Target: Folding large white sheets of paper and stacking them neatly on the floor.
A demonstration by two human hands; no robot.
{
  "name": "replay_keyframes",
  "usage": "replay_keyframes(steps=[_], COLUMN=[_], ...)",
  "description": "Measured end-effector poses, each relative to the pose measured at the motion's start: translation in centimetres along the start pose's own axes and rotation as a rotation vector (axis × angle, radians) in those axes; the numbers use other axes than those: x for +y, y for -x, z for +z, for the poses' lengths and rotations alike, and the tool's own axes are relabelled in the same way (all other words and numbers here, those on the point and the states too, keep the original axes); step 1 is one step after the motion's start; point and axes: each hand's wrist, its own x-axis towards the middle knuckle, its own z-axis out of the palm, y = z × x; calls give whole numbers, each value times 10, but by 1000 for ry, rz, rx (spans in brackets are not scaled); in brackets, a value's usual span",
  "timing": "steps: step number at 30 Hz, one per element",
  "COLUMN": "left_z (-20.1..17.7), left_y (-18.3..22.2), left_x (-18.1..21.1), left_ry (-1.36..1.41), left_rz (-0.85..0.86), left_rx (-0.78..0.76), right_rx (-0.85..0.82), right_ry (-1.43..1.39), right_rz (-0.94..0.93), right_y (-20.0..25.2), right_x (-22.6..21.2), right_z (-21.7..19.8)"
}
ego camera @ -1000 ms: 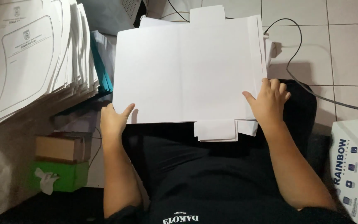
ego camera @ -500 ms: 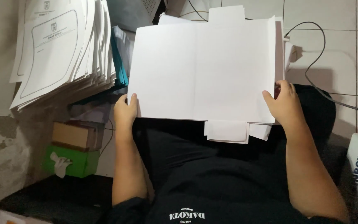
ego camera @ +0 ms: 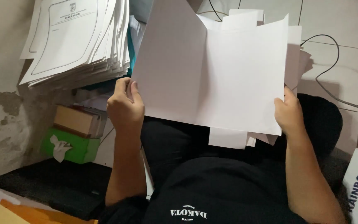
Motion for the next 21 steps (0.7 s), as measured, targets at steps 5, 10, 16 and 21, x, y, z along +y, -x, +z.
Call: replay_keyframes(steps=[5, 10, 16, 21], left_z=[-29, -7, 126, 298], left_y=[8, 3, 12, -9], left_x=[-26, -27, 81, 88], left_ry=[-162, -315, 319, 4], left_rz=[38, 126, 622, 820], left_rx=[142, 261, -236, -594], right_rx=[-103, 0, 10, -250], right_ry=[-29, 137, 624, 625], right_rz=[-149, -222, -366, -382], right_y=[-10, -55, -34, -50], right_x=[-45, 17, 9, 46], right_z=[34, 103, 122, 110])
